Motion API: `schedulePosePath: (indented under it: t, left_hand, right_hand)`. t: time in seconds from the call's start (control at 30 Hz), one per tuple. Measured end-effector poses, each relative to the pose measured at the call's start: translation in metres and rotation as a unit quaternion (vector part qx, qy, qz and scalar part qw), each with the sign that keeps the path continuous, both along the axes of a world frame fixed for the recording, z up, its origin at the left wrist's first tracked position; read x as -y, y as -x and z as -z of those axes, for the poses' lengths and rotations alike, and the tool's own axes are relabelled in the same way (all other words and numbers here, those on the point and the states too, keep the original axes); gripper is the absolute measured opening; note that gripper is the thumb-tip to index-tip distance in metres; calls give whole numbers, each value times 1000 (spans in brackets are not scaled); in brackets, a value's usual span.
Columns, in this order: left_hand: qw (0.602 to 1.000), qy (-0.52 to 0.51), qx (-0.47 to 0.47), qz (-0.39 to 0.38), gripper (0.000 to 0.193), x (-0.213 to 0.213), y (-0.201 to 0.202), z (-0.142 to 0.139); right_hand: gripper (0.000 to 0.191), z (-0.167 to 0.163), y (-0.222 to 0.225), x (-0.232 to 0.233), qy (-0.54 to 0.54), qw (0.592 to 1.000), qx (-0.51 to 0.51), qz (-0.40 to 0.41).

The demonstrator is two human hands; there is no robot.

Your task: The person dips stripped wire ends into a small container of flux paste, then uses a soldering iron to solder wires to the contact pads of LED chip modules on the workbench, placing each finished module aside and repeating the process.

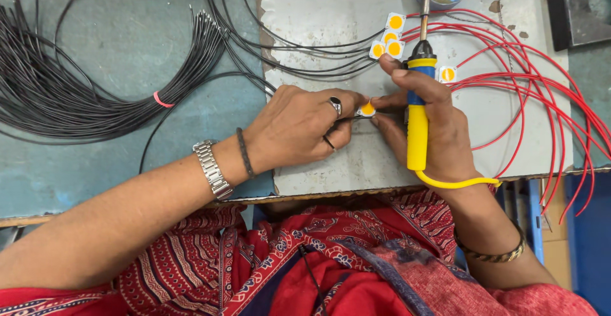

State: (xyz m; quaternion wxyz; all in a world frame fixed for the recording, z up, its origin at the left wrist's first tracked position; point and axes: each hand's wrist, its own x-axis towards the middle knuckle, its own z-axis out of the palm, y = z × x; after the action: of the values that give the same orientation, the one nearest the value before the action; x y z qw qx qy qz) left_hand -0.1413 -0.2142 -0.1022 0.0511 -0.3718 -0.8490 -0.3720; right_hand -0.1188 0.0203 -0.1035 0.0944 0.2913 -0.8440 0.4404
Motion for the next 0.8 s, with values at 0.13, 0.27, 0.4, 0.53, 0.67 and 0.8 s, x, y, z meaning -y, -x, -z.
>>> schedulePosePath:
  t: [0.13,0.27,0.4,0.53,0.67,0.8]
  left_hand:
    - [1000,17,-5,2,28,1,2,5]
    - [999,34,-9,26,35,4,2,8]
    - [998,53,-20,23,30,5,3,11]
    - [997,68,-24,26,33,4,5,14]
    - [997,70,-31,31,32,4,6,16]
    - [997,73,-27,27,30,3,6,18]
  right_hand:
    - [67,-2,-2,-1,-3,1000,12,7]
    - [47,-3,-17,-21,84,995,37,35]
    - [37,1,-41,-66,166,977,21,131]
    - [35,10,-59,-114,310,930,75,181]
    - [34,20,-65,-134,349,912,101,193]
    - [35,15,-61,-128,328,917,120,194]
